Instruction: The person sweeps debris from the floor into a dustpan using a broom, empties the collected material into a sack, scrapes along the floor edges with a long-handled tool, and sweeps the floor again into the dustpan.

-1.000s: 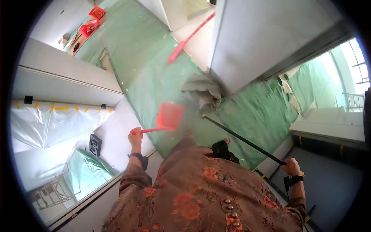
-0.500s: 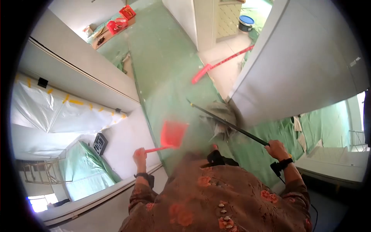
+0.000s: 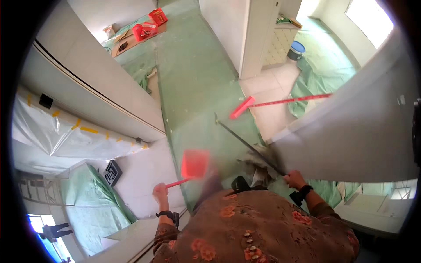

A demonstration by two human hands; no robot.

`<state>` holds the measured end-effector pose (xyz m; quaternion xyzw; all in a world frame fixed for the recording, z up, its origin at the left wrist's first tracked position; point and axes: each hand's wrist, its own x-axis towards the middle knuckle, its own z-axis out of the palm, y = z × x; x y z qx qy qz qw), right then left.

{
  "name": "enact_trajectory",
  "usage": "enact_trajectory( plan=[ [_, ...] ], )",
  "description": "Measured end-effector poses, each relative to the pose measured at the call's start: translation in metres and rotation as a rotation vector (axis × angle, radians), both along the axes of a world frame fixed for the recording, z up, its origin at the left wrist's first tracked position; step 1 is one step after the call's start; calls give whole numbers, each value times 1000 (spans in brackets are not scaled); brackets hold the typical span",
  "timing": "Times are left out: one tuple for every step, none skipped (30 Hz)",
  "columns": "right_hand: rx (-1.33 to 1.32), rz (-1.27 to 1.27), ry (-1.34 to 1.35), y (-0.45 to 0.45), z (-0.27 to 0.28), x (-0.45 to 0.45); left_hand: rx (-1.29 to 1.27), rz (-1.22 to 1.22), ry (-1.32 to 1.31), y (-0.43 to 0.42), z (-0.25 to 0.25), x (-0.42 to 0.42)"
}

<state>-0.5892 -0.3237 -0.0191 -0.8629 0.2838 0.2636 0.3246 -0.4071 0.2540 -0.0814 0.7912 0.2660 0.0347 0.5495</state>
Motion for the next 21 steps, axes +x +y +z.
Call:
enact_trajectory(
  plan=[
    [218,-177,48,11,7,16,-60,-9,-18,1,-5,13],
    [207,-169,53,20,9,29,-116,-17,-37,2,-8,27],
    [245,-254,63,29,7,40,-121,-11,-38,2,-11,43],
    [287,-342,69,36,6,55,-111,-23,-10,2,-14,62],
    [290,-344,70,40,6,71,-97,-38,24,4,-15,77],
    [314,-338,32,44,7,83,-91,-41,31,2,-7,96],
    [337,-334,0,49,9,92,-101,-89,30,-2,1,116],
    [338,-339,10,55,16,102,-115,-136,26,-3,7,131],
    [360,-379,-17,58,29,118,-118,-137,26,-2,7,143],
    [379,-416,-51,59,37,133,-98,-171,1,-3,5,157],
    [373,-417,-58,57,39,143,-76,-206,-24,-5,2,170],
    [341,-391,-85,54,38,150,-81,-210,-31,-7,-1,182],
    [311,-367,-109,52,38,157,-48,-231,-19,-8,-4,193],
    [310,-371,-110,51,38,166,-13,-251,-5,-9,-8,202],
    [312,-379,-109,51,38,175,-11,-253,-3,-10,-15,212],
    [317,-385,-107,51,36,186,-54,-254,-22,-10,-22,224],
    [322,-384,-109,51,32,196,-97,-255,-43,-12,-22,236],
    [316,-399,-94,51,26,206,-92,-255,-44,-15,-22,250],
    [308,-414,-77,49,22,216,-95,-253,-54,-19,-22,262],
    [313,-412,-76,49,20,229,-97,-251,-64,-23,-19,275],
    [340,-414,-67,49,21,245,-94,-250,-67,-26,-18,287]
  ],
)
